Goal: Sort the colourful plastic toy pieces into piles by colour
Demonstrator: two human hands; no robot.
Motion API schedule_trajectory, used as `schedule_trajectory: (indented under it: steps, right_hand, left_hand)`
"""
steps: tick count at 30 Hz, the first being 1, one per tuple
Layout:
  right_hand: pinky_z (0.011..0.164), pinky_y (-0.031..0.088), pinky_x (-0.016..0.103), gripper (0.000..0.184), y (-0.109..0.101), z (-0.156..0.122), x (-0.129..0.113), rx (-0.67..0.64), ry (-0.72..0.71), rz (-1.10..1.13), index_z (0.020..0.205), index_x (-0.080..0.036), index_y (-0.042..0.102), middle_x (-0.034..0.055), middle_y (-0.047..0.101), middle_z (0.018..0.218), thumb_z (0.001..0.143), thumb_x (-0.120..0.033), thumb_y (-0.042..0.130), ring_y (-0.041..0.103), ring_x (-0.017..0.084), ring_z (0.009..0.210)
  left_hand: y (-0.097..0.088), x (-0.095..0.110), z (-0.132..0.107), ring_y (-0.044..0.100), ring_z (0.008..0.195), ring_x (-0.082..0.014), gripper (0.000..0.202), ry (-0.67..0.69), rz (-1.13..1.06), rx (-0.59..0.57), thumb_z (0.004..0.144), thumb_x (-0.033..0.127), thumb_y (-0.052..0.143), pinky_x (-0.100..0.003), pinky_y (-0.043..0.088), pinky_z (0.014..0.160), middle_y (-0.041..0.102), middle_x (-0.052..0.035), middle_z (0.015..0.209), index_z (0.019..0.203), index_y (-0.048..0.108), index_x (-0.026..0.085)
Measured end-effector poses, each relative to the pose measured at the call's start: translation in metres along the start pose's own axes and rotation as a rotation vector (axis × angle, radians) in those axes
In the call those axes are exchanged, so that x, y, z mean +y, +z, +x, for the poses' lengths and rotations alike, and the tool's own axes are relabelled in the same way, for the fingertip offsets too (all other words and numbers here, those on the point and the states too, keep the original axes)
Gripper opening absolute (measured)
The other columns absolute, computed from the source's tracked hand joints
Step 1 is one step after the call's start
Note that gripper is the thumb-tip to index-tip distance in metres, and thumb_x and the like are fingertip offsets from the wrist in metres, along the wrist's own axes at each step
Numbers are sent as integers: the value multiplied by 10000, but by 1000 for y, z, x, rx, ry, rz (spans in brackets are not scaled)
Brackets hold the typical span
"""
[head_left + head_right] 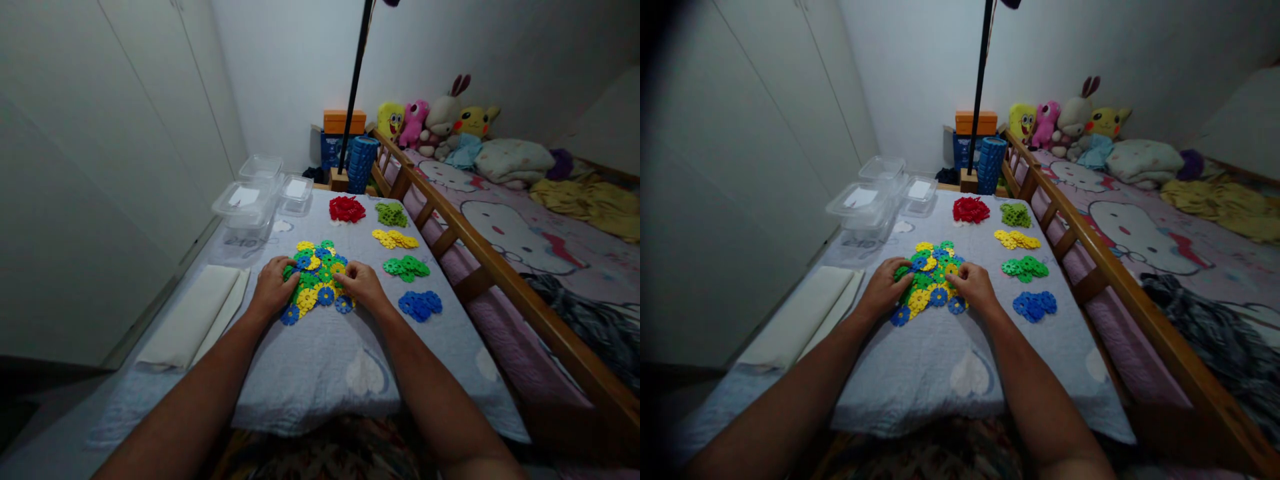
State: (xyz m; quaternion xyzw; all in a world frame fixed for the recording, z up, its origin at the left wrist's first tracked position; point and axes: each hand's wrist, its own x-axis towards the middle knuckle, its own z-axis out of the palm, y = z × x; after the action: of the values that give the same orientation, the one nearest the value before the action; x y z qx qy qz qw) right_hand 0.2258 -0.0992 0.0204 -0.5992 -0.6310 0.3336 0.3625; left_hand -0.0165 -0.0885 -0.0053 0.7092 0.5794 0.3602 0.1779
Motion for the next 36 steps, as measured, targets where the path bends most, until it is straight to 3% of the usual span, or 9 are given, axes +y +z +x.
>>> schedule_trajectory:
  steps: [6, 11, 17, 20, 27, 31, 36]
  right_hand:
    - [526, 333, 230, 263, -3, -1, -3, -17, 24, 38, 866, -223, 592, -85, 501, 569, 693, -364, 732, 474, 120, 531]
    - [532, 322, 227, 272, -11, -2, -1, -61, 0, 63, 884, -218, 606, -87, 486, 580, 707, -388, 723, 451, 114, 539]
    - [537, 335, 242, 212, -25, 2, 4, -20, -33, 75, 864, -207, 620, -63, 486, 589, 756, -389, 626, 474, 130, 555]
    - [552, 348, 252, 192, -41, 7, 10, 97, -32, 36, 871, -205, 620, -56, 481, 590, 750, -346, 572, 477, 139, 559]
    - [710, 429, 313, 283, -95, 16, 35, 565, 57, -303, 954, -176, 667, 18, 631, 726, 729, -270, 523, 574, 199, 691]
    - [791, 454, 347, 257, -113, 17, 51, 636, 136, -397, 938, -165, 684, 85, 704, 846, 746, -253, 538, 631, 240, 794]
    - [750, 452, 334, 277, -116, 19, 61, 602, 173, -440, 971, -159, 711, 89, 722, 836, 761, -235, 547, 639, 236, 756]
  left_hand:
    - [0, 0, -1, 593, 1198, -287, 296, -1, -2, 0, 842, 359, 564, -472, 450, 1109, 651, -99, 1219, 1070, 692, 219]
    - [0, 1, -1, 591, 1199, -291, 305, 1, 1, -5, 848, 367, 560, -475, 443, 1111, 648, -108, 1234, 1075, 690, 208]
    - [0, 0, 0, 590, 1210, -293, 305, 3, 4, -10, 847, 366, 559, -478, 439, 1119, 645, -112, 1238, 1074, 685, 206]
    - [0, 0, 0, 589, 1211, -295, 315, 4, 2, -18, 850, 368, 552, -475, 437, 1119, 643, -121, 1236, 1076, 686, 195]
    - [0, 1, 0, 588, 1210, -303, 330, -9, 22, -40, 853, 369, 534, -489, 431, 1120, 642, -130, 1249, 1079, 685, 183]
    - [0, 0, 0, 588, 1218, -298, 322, -20, 27, -43, 848, 376, 542, -489, 431, 1120, 644, -116, 1254, 1081, 682, 203]
    - [0, 0, 0, 584, 1228, -303, 323, -18, 27, -43, 850, 385, 540, -504, 430, 1119, 644, -119, 1262, 1078, 683, 207]
